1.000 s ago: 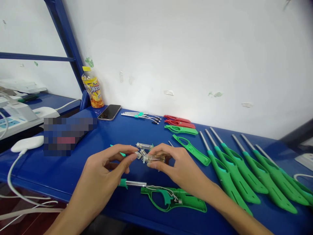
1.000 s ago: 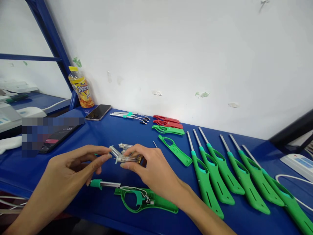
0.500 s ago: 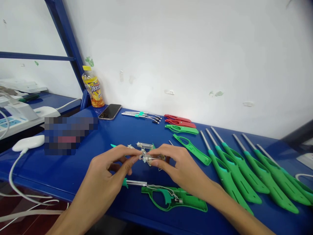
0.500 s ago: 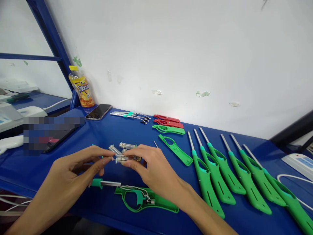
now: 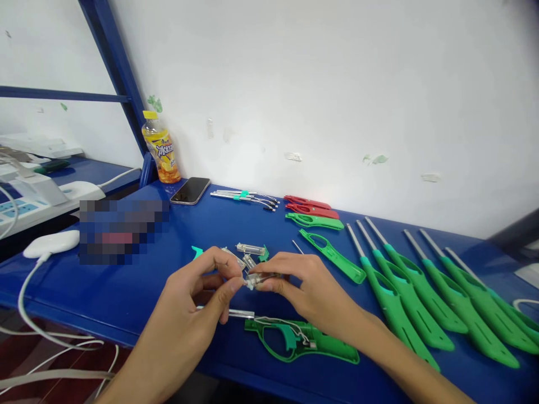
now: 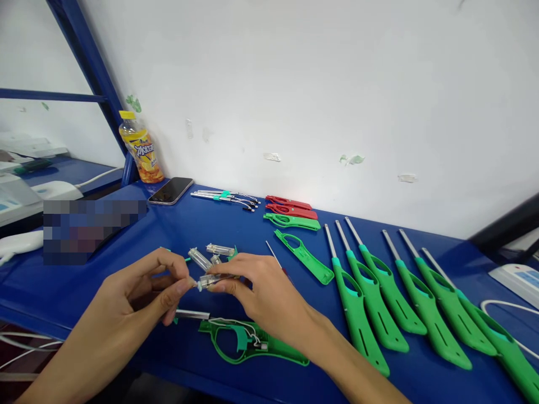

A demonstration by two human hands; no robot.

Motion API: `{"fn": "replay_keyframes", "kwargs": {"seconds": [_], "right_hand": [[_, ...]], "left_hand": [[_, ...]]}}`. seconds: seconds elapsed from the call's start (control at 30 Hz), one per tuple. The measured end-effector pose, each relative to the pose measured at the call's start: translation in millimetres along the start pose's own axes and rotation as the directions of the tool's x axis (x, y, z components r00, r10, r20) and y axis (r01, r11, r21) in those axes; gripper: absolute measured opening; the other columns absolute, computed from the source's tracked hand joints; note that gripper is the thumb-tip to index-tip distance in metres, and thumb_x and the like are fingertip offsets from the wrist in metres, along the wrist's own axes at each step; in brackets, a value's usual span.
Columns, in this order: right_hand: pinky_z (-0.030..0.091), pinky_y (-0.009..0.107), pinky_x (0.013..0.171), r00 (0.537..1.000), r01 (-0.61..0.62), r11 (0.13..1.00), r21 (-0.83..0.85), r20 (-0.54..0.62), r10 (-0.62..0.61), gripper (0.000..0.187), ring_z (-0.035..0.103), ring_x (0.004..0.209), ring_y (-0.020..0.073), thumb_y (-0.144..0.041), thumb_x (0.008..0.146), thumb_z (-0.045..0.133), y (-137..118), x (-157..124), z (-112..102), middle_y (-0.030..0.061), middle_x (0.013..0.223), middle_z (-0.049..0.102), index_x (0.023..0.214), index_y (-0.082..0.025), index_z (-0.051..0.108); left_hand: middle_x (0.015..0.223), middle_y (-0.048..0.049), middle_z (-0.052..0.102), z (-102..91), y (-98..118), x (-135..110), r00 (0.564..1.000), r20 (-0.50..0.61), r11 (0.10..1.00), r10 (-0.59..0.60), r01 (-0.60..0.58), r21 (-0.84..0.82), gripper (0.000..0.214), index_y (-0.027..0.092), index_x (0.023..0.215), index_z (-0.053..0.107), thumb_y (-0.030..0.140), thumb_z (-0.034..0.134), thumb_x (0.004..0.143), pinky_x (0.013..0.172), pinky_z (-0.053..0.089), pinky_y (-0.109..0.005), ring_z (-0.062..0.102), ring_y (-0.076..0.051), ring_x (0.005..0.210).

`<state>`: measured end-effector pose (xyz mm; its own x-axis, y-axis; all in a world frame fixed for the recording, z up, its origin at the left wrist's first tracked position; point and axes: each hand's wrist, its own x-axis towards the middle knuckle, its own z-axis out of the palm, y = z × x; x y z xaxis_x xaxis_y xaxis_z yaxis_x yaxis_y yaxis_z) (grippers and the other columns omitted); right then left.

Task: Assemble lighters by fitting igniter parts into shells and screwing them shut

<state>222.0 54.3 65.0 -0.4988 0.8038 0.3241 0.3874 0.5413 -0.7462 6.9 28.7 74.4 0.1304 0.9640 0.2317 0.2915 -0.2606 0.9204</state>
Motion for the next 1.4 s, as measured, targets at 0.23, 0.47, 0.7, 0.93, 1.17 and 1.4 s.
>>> {"fn": "replay_keyframes", "kwargs": {"seconds": [0.23, 0.47, 0.7, 0.93, 1.17, 1.4], "right_hand": [[0.056, 0.025, 0.079, 0.999, 0.022, 0.998, 0.055, 0.027, -0.023, 0.021, 0.077, 0.087, 0.0154, -0.022, 0.101, 0.074, 1, -2, 1, -0.0003, 0.103, 0.085, 0.119, -0.027, 0.084], [0.059, 0.030, 0.086, 0.999, 0.029, 0.999, 0.044, 0.028, -0.030, 0.024, 0.080, 0.092, 0.0196, -0.016, 0.101, 0.072, 2, -4, 6, 0.0025, 0.101, 0.086, 0.121, -0.024, 0.083], [0.061, 0.030, 0.086, 0.998, 0.055, 0.998, 0.023, 0.017, -0.056, 0.028, 0.080, 0.091, 0.0189, -0.012, 0.100, 0.070, 2, -6, 10, 0.0031, 0.103, 0.086, 0.122, -0.025, 0.083], [0.061, 0.032, 0.088, 0.995, 0.097, 0.994, -0.039, -0.001, -0.097, 0.026, 0.080, 0.093, 0.0215, -0.011, 0.101, 0.067, 5, -7, 12, 0.0073, 0.102, 0.086, 0.121, -0.017, 0.083], [0.063, 0.035, 0.087, 0.992, 0.127, 0.987, -0.099, -0.007, -0.128, 0.028, 0.081, 0.095, 0.0225, -0.012, 0.103, 0.061, 6, -9, 12, 0.0077, 0.105, 0.085, 0.120, -0.019, 0.082], [0.063, 0.034, 0.080, 0.981, 0.191, 0.969, -0.158, 0.007, -0.193, 0.032, 0.079, 0.090, 0.0221, -0.011, 0.106, 0.054, 8, -11, 12, 0.0096, 0.104, 0.084, 0.123, -0.016, 0.080]], "left_hand": [[0.056, 0.0080, 0.047, 3.3, -1, -12, 1.000, -0.011, 1.000, -0.002, 0.002, 0.012, 0.037, 0.025, 0.070, 0.045, 0.038, 0.064, 0.099, 0.047, 0.038, -0.019, 0.046, -0.011, 0.049], [0.065, 0.0048, 0.039, 5.2, -4, -16, 0.998, -0.017, 0.995, 0.060, -0.059, 0.086, 0.045, 0.024, 0.068, 0.027, 0.035, 0.054, 0.102, 0.050, 0.034, -0.023, 0.036, -0.013, 0.058], [0.065, 0.0033, 0.039, 6.2, -3, -15, 0.995, -0.014, 0.985, 0.103, -0.100, 0.143, 0.045, 0.023, 0.068, 0.020, 0.030, 0.050, 0.102, 0.051, 0.031, -0.027, 0.033, -0.014, 0.058], [0.068, 0.0024, 0.037, 11.2, -11, -18, 0.985, -0.029, 0.984, 0.172, -0.170, 0.057, 0.044, 0.021, 0.068, 0.018, 0.019, 0.048, 0.101, 0.054, 0.028, -0.029, 0.033, -0.014, 0.061], [0.069, 0.0021, 0.035, 15.5, -14, -20, 0.980, -0.054, 0.981, 0.192, -0.192, 0.007, 0.043, 0.018, 0.065, 0.020, 0.012, 0.051, 0.094, 0.056, 0.027, -0.030, 0.035, -0.014, 0.063], [0.067, 0.0012, 0.038, 18.8, -13, -18, 0.977, -0.045, 0.978, 0.207, -0.205, 0.040, 0.044, 0.018, 0.063, 0.020, 0.013, 0.050, 0.095, 0.055, 0.025, -0.032, 0.036, -0.014, 0.061]]}}
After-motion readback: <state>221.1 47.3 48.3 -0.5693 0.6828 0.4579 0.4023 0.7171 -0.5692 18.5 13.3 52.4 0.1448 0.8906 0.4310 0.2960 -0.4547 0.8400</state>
